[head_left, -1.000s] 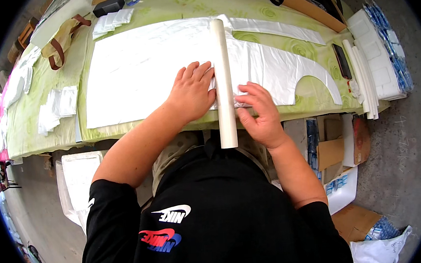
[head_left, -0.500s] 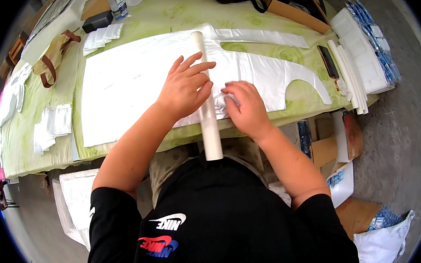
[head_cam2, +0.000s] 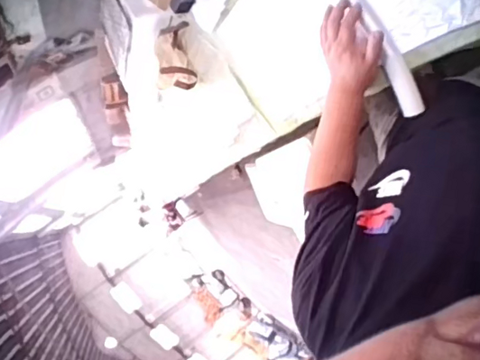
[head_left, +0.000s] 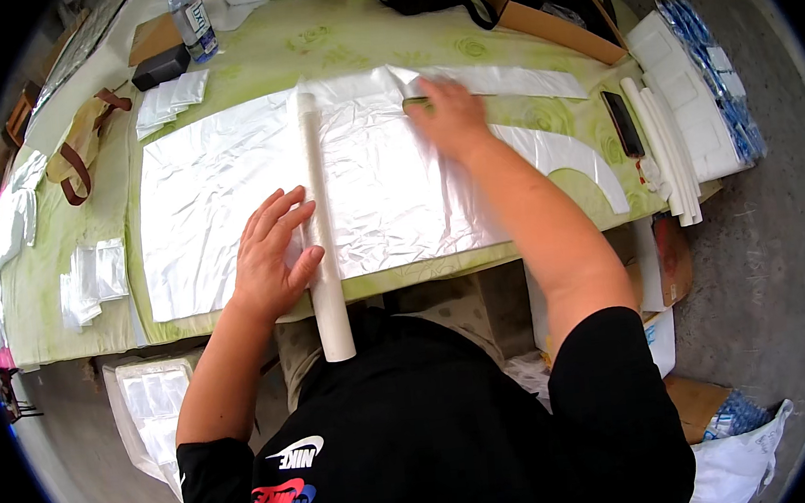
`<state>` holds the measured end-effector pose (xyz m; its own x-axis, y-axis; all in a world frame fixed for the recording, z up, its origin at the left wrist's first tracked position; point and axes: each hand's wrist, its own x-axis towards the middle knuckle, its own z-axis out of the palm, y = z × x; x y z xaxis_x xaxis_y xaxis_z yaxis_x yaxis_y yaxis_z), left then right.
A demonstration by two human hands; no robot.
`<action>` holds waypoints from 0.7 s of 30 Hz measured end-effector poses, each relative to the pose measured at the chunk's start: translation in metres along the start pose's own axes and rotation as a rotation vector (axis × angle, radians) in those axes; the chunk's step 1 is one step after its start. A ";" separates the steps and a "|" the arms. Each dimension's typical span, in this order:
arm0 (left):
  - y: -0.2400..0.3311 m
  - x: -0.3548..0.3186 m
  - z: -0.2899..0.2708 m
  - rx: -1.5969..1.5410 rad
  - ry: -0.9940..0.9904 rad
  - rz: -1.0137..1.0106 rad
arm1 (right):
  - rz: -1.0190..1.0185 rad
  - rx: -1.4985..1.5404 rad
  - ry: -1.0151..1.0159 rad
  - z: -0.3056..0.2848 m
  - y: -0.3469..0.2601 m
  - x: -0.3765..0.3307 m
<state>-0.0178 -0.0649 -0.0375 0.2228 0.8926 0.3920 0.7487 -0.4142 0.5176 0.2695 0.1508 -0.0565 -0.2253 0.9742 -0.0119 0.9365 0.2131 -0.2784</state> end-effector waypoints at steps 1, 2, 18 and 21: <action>-0.001 -0.001 0.000 -0.014 0.011 -0.013 | 0.078 -0.027 0.041 0.000 0.028 0.005; -0.003 -0.002 0.001 -0.031 0.022 -0.026 | 0.156 -0.057 0.082 -0.004 0.056 0.005; -0.001 -0.006 0.000 0.004 0.073 -0.079 | 0.005 -0.016 -0.006 -0.006 -0.069 -0.001; 0.000 -0.004 0.003 0.014 0.090 -0.070 | -0.027 -0.060 -0.004 0.003 -0.073 0.009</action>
<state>-0.0169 -0.0681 -0.0411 0.1132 0.8996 0.4219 0.7692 -0.3481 0.5358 0.1980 0.1436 -0.0387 -0.2519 0.9677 -0.0088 0.9445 0.2438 -0.2203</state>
